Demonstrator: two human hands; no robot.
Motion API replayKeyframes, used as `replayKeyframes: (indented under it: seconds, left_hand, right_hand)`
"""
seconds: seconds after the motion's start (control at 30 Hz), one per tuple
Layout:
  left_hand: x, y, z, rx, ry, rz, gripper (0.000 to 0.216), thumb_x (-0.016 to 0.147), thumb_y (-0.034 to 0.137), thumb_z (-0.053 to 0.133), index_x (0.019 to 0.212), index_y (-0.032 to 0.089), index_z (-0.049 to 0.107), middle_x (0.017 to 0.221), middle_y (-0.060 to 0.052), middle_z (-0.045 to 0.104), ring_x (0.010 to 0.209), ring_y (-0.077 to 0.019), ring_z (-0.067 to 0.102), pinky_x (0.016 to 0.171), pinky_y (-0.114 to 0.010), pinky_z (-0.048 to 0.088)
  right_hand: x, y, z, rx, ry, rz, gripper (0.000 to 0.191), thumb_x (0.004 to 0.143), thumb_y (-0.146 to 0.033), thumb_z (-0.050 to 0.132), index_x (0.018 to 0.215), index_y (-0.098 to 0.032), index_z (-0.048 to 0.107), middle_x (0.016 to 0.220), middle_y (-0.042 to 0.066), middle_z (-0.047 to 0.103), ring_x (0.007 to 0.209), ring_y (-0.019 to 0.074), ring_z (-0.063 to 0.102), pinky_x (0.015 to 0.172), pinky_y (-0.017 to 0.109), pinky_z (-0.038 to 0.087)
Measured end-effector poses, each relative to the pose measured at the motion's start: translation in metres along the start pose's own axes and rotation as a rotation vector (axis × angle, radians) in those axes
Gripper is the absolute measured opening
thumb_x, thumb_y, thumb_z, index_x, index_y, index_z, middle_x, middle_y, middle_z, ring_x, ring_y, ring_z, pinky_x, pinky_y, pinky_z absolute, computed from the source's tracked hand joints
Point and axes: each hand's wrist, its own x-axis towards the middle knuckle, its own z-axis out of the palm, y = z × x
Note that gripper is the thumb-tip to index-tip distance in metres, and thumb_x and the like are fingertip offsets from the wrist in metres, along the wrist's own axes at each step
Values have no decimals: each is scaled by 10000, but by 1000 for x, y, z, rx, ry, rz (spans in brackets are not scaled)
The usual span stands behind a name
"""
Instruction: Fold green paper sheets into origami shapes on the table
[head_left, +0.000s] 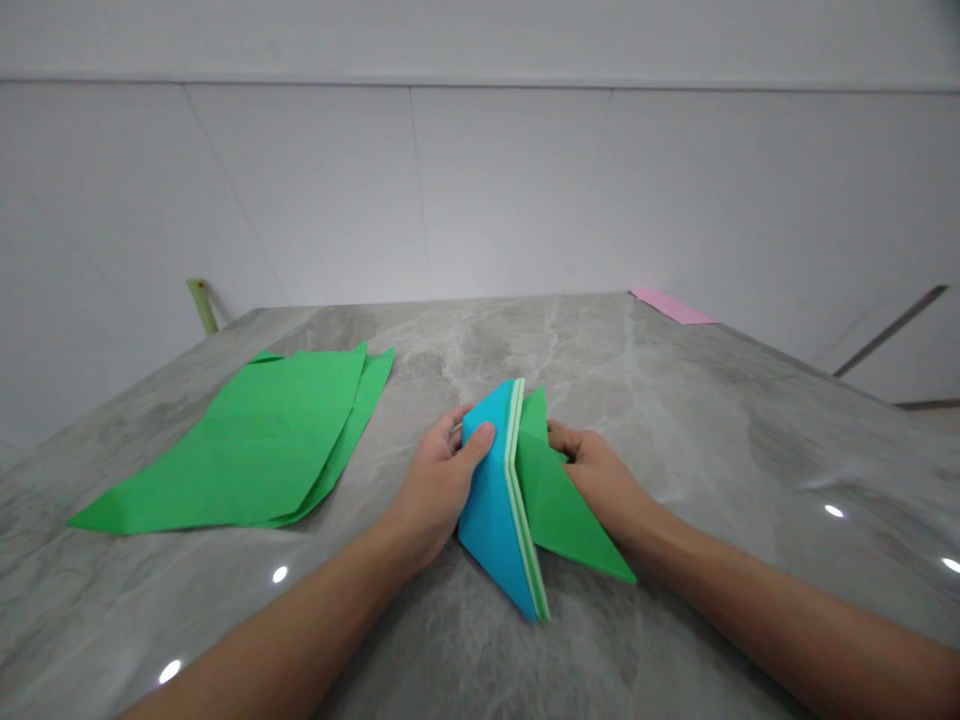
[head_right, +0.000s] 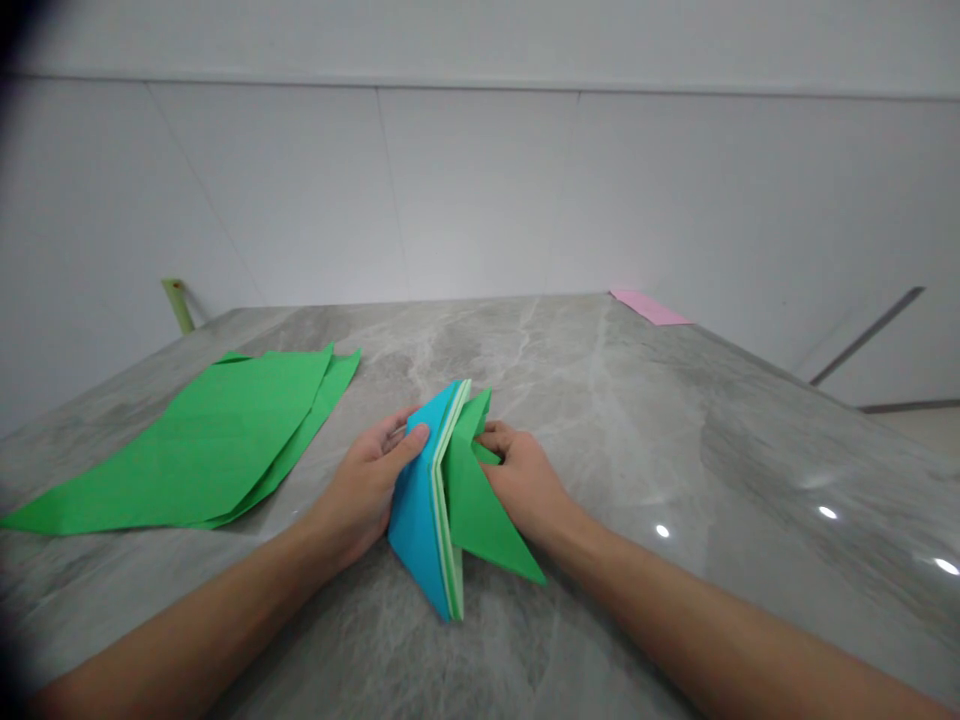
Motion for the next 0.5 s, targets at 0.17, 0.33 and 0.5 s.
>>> replayKeyframes:
  seconds: [0.17,0.33,0.5]
  left_hand:
    - [-13,2,9,-122,-169,-115,465,868,284,696,1297,226,526,1166,-99,704,985,-247,702,888,-404,566]
    - [-12,4,8,-28,-118,-74,474,896,308,663,1330,243,485,1173,-95,690,960,-231,699,856,-384,568]
    - [-15,2,10,54,-118,-32,534,904,378,647,1373,257,421,1166,-86,676,982,-230,680,872,-376,548]
  right_hand:
    - [0,-3,-5,36,22,-1,264,637,-379,778,818,-188,774,906,67,756,932,289,696,881,431,544]
    - [-8,-5,5,-33,-122,-53,137,683,-241,707,795,-179,756,1098,86,710,1084,292,639,937,417,527]
    - [-14,-3,15,-34,-154,-115,211,673,-147,667,877,-172,715,1247,77,632,1050,247,634,946,372,525]
